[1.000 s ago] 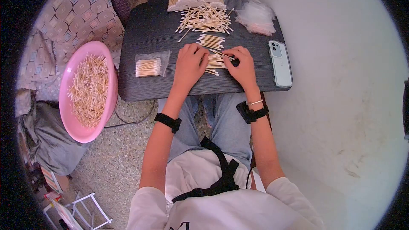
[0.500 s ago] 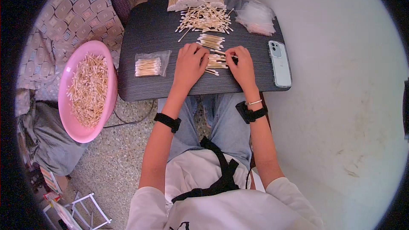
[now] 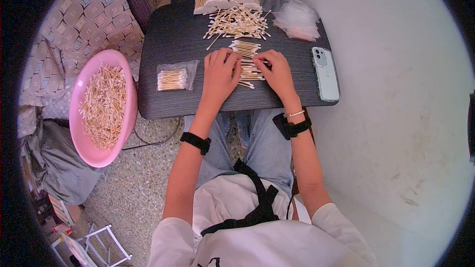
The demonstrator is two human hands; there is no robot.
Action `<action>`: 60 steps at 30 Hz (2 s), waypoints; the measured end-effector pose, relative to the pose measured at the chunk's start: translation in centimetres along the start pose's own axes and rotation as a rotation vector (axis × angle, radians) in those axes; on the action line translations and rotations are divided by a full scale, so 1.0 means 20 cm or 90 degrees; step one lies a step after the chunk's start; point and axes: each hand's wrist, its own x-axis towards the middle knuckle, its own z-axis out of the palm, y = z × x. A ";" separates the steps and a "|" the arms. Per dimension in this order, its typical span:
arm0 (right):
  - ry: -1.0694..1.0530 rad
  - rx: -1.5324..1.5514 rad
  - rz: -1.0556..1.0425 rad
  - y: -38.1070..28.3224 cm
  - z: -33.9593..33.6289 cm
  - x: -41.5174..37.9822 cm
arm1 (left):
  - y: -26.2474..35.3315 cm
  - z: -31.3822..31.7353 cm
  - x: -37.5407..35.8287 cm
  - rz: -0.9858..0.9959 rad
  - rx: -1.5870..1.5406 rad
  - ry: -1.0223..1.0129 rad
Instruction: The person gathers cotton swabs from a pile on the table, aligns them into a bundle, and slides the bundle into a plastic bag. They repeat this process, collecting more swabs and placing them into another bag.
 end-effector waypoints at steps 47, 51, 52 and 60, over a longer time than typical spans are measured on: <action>0.049 0.038 0.074 -0.07 0.00 0.04 | 0.01 0.01 0.01 0.031 0.013 0.003; 0.043 0.036 0.051 -0.09 0.03 0.03 | 0.02 0.02 0.01 0.009 0.007 0.012; 0.042 0.032 0.047 -0.07 0.04 0.03 | 0.02 0.03 0.01 -0.004 -0.003 0.014; 0.038 0.011 0.047 -0.08 0.07 0.03 | -0.02 0.04 -0.01 0.050 0.042 -0.038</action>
